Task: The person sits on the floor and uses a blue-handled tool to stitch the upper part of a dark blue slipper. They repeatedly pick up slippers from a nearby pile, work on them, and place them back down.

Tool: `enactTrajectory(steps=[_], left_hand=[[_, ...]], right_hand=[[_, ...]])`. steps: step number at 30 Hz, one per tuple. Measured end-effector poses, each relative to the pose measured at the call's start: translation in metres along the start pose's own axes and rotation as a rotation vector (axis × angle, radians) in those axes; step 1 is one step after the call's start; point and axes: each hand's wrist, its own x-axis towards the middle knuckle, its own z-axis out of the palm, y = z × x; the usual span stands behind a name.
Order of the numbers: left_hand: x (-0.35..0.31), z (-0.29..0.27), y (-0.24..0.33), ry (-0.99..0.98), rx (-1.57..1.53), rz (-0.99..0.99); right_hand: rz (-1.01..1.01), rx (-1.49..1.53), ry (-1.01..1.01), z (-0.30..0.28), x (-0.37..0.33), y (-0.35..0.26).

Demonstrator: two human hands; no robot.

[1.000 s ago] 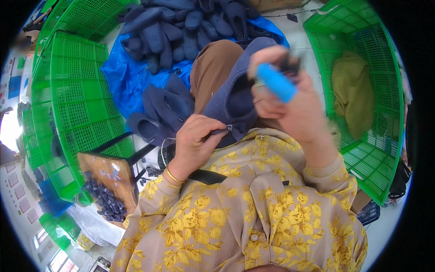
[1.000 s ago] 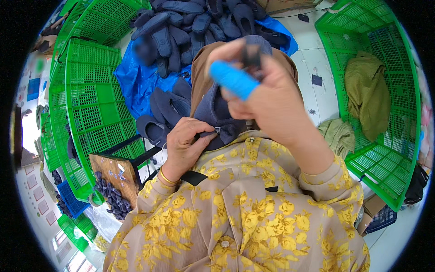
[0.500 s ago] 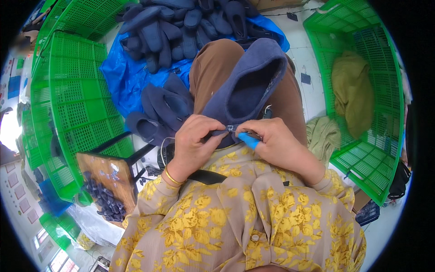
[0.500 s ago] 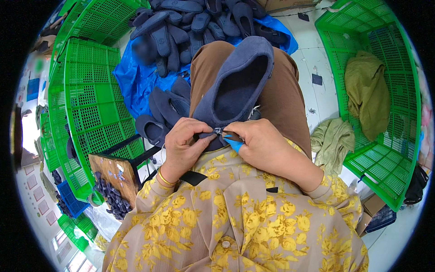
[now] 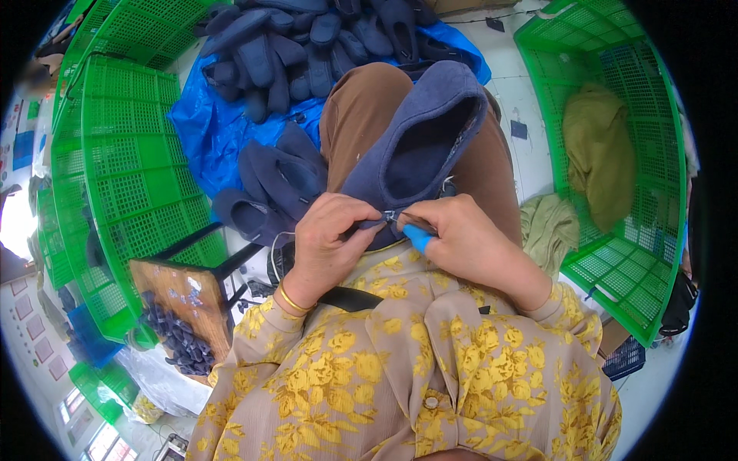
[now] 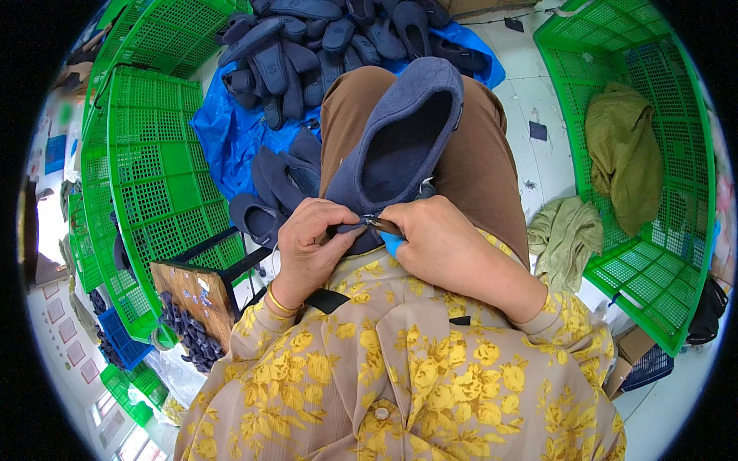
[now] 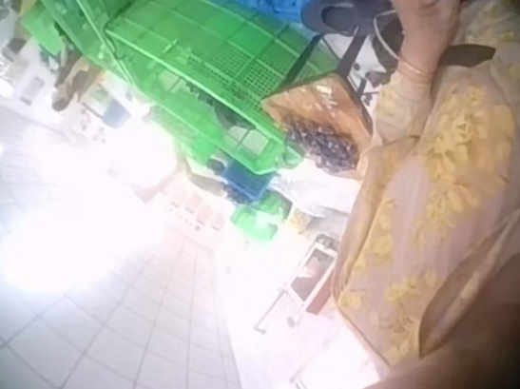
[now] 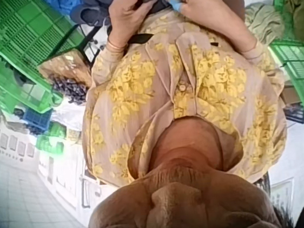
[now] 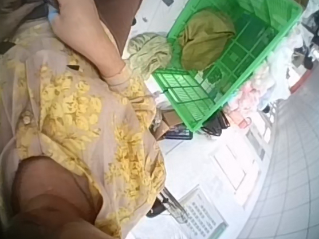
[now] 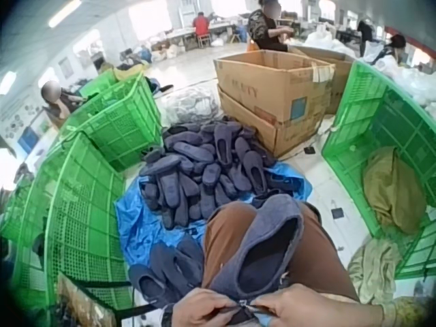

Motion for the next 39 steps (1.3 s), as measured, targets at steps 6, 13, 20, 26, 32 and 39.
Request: enactTrajectory(steps=[6,13,20,26,32,39], left_hand=[[-0.001,0.004,0.0,-0.014,0.032,0.038],[-0.009,0.007,0.005,0.02,0.098,0.091],[-0.011,0.007,0.006,0.044,0.109,0.128],[-0.012,0.009,0.002,0.049,0.09,0.136],[-0.011,0.008,0.003,0.048,0.083,0.157],[-0.009,0.01,0.011,0.108,0.056,0.114]], right_hand=[[0.038,-0.041,0.067,0.012,0.007,0.001],[0.059,-0.027,0.102,0.015,-0.001,0.005],[0.026,0.085,0.151,0.027,-0.01,0.011],[-0.086,0.016,0.193,0.038,-0.002,0.021],[-0.072,-0.036,0.184,0.041,-0.001,0.023],[-0.106,0.065,0.171,0.031,-0.014,0.023]])
